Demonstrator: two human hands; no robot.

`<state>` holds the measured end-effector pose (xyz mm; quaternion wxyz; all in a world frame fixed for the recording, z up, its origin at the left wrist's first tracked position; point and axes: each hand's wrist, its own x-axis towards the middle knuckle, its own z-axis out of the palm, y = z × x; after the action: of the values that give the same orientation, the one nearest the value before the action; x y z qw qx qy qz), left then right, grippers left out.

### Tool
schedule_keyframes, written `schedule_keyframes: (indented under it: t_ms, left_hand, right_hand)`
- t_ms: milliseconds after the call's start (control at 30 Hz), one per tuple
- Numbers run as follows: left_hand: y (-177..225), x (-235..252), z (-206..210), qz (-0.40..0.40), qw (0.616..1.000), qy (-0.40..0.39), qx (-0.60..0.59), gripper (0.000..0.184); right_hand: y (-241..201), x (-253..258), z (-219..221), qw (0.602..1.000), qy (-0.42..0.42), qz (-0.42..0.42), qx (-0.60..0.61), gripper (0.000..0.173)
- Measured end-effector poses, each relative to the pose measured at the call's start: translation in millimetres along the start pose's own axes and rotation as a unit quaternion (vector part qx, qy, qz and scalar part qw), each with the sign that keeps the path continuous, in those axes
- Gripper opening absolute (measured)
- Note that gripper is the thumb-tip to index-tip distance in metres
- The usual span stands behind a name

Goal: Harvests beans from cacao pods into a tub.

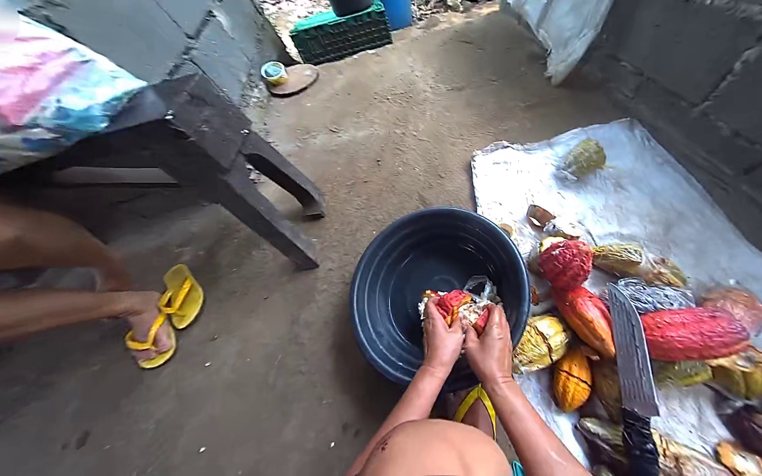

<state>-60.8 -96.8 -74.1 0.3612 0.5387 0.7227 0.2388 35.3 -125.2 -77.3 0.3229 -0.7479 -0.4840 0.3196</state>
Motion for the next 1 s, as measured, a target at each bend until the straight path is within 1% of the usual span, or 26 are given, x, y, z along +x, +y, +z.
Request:
schedule_keyframes:
  t_ms: [67,100,167,233,333,433,567,633,700,767,800,867,933,1000]
  left_hand:
    - [-6,3,0,0.003,0.999,0.011,-0.041,0.064]
    - [-11,5,-1,0.012,0.997,0.003,-0.077,0.063]
    - [-15,6,-2,0.03,0.984,-0.024,-0.173,0.06]
    - [-9,3,-4,0.022,0.965,-0.047,-0.258,0.056]
    - [8,4,-2,-0.041,0.935,-0.047,-0.35,0.048]
    - [16,9,-6,-0.129,0.911,-0.027,-0.391,0.041]
    - [15,19,-12,-0.155,0.886,-0.006,-0.436,0.037]
    - [15,24,-17,-0.183,0.861,-0.001,-0.475,0.034]
    - [16,32,-25,-0.21,0.82,0.006,-0.532,0.028]
    - [18,41,-43,-0.232,0.775,0.021,-0.588,0.037]
    - [17,44,-51,-0.223,0.771,0.025,-0.596,0.04]
    - [14,45,-60,-0.199,0.787,0.01,-0.584,0.033]
    - [10,41,-59,-0.176,0.803,-0.035,-0.568,0.029]
    - [6,36,-55,-0.15,0.813,-0.084,-0.556,0.036]
  right_hand:
    - [8,-7,5,0.998,0.026,-0.041,0.041,0.054]
    - [13,-8,3,0.996,0.027,-0.055,0.07,0.054]
    - [18,-6,-7,0.99,0.013,-0.062,0.129,0.055]
    - [18,-9,-18,0.986,0.009,-0.06,0.157,0.056]
    - [10,-10,-26,0.986,0.034,-0.09,0.14,0.056]
    - [0,-12,-25,0.982,0.056,-0.144,0.106,0.052]
    - [-2,-16,-15,0.974,0.079,-0.182,0.106,0.052]
    - [-2,-18,-12,0.968,0.089,-0.204,0.117,0.049]
    - [2,-24,-10,0.965,0.111,-0.202,0.122,0.045]
    - [15,-31,-9,0.968,0.127,-0.177,0.123,0.047]
    - [23,-33,-8,0.97,0.125,-0.167,0.123,0.048]
    - [31,-33,-8,0.974,0.111,-0.145,0.136,0.053]
    - [26,-30,-11,0.977,0.085,-0.114,0.159,0.054]
    - [16,-25,-17,0.974,0.038,-0.048,0.217,0.053]
